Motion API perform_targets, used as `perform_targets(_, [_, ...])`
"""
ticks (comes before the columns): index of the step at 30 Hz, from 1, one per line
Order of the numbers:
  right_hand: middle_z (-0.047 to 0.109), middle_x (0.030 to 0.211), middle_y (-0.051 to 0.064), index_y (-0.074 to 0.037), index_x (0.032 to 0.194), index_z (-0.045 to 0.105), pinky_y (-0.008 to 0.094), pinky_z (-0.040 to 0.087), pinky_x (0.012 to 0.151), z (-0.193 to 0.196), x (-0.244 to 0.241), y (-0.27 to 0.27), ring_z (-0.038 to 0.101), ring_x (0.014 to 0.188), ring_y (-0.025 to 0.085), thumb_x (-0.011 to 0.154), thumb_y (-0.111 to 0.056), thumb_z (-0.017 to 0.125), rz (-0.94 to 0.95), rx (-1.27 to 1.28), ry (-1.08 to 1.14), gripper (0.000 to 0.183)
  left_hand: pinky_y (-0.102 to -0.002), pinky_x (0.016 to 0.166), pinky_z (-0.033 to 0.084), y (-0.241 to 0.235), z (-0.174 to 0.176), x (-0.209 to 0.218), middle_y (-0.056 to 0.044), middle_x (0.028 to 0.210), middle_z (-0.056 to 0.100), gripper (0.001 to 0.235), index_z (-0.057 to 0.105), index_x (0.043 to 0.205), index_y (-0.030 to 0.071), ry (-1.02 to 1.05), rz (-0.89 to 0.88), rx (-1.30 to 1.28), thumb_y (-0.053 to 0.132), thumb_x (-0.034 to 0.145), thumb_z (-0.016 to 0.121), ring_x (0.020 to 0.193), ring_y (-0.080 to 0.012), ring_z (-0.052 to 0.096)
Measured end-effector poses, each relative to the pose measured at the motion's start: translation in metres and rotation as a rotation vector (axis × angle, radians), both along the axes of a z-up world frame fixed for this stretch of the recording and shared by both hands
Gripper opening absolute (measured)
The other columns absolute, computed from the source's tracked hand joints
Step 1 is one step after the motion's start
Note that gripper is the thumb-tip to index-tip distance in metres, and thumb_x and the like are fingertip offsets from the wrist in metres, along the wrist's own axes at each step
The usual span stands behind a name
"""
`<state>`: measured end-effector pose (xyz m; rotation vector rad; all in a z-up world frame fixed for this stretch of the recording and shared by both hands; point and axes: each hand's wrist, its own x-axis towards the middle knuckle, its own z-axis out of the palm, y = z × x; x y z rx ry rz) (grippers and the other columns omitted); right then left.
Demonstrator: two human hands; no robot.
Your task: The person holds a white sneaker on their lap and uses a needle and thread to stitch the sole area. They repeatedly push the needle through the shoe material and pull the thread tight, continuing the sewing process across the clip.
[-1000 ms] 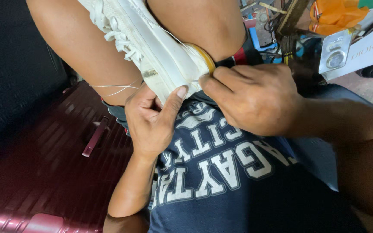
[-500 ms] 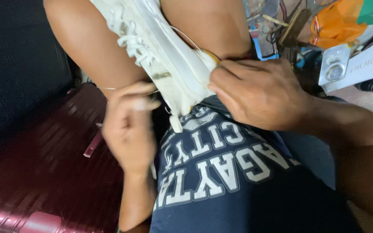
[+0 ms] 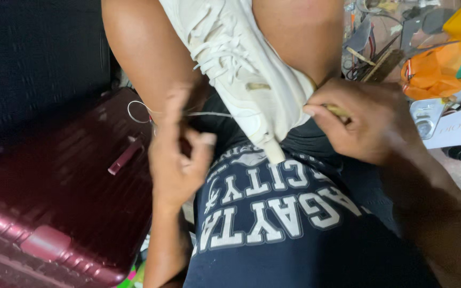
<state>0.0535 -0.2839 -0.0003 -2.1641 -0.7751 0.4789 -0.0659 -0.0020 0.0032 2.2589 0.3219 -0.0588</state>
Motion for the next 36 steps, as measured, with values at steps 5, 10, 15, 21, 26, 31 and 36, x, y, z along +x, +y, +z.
perform_targets(5, [0.071, 0.083, 0.005, -0.005, 0.096, 0.069, 0.025, 0.052, 0.060, -0.007, 0.018, -0.009, 0.069, 0.071, 0.010, 0.096, -0.009, 0.075, -0.008, 0.005, 0.144, 0.007, -0.023, 0.063, 0.044, -0.018, -0.009, -0.009, -0.006, 0.082, 0.061, 0.015, 0.072, 0.107, 0.001, 0.108, 0.150, -0.366, 0.003, 0.095, 0.081, 0.067, -0.0119, 0.051])
perform_targets(10, [0.070, 0.074, 0.003, -0.004, 0.092, 0.070, 0.027, 0.048, 0.056, -0.009, 0.018, -0.018, 0.065, 0.061, 0.011, 0.094, -0.008, 0.076, -0.056, -0.020, 0.299, 0.007, -0.020, 0.061, 0.041, -0.012, 0.007, -0.017, -0.008, 0.119, 0.065, 0.016, 0.063, 0.098, 0.006, -0.186, 0.309, -1.001, 0.018, 0.102, 0.072, 0.070, -0.0099, 0.046])
perform_targets(15, [0.070, 0.077, 0.005, -0.002, 0.094, 0.068, 0.026, 0.049, 0.059, -0.009, 0.014, -0.017, 0.068, 0.066, 0.011, 0.094, -0.008, 0.075, 0.039, 0.053, 0.249, 0.009, -0.019, 0.058, 0.035, -0.033, 0.027, 0.012, -0.006, 0.081, 0.061, 0.018, 0.070, 0.102, 0.001, 0.093, 0.314, -1.212, 0.017, 0.105, 0.062, 0.059, -0.0074, 0.040])
perform_targets(21, [0.071, 0.078, 0.006, -0.005, 0.094, 0.069, 0.030, 0.050, 0.049, -0.012, 0.022, -0.005, 0.066, 0.054, 0.014, 0.089, -0.012, 0.075, 0.154, 0.027, 0.303, 0.010, -0.028, 0.060, 0.049, -0.047, 0.041, 0.053, -0.007, 0.068, 0.060, 0.017, 0.070, 0.107, 0.002, 0.236, -0.045, -0.232, 0.011, 0.106, 0.056, 0.057, -0.0146, 0.059])
perform_targets(26, [0.071, 0.086, 0.009, -0.003, 0.094, 0.067, 0.031, 0.057, 0.060, -0.011, 0.010, 0.003, 0.070, 0.068, 0.019, 0.092, -0.013, 0.075, 0.206, 0.148, 0.057, 0.013, -0.029, 0.059, 0.050, -0.036, 0.037, 0.066, -0.012, 0.069, 0.065, 0.012, 0.071, 0.101, 0.002, 0.381, -0.174, -0.224, 0.008, 0.098, 0.061, 0.056, -0.0168, 0.064])
perform_targets(31, [0.072, 0.087, 0.011, -0.002, 0.093, 0.067, 0.032, 0.059, 0.063, -0.007, 0.002, 0.011, 0.072, 0.072, 0.021, 0.092, -0.013, 0.077, 0.184, 0.111, -0.069, 0.014, -0.029, 0.056, 0.054, -0.025, 0.024, 0.073, -0.010, 0.071, 0.076, 0.016, 0.077, 0.091, 0.006, 0.551, -0.236, -0.323, 0.003, 0.085, 0.062, 0.052, -0.0189, 0.068])
perform_targets(36, [0.072, 0.088, 0.011, -0.002, 0.095, 0.069, 0.032, 0.059, 0.064, 0.000, -0.001, 0.011, 0.072, 0.075, 0.021, 0.093, -0.013, 0.077, 0.164, 0.053, -0.137, 0.014, -0.032, 0.060, 0.056, -0.023, 0.014, 0.072, -0.009, 0.072, 0.075, 0.008, 0.076, 0.085, 0.006, 0.524, -0.285, -0.324, 0.009, 0.084, 0.069, 0.059, -0.0187, 0.074])
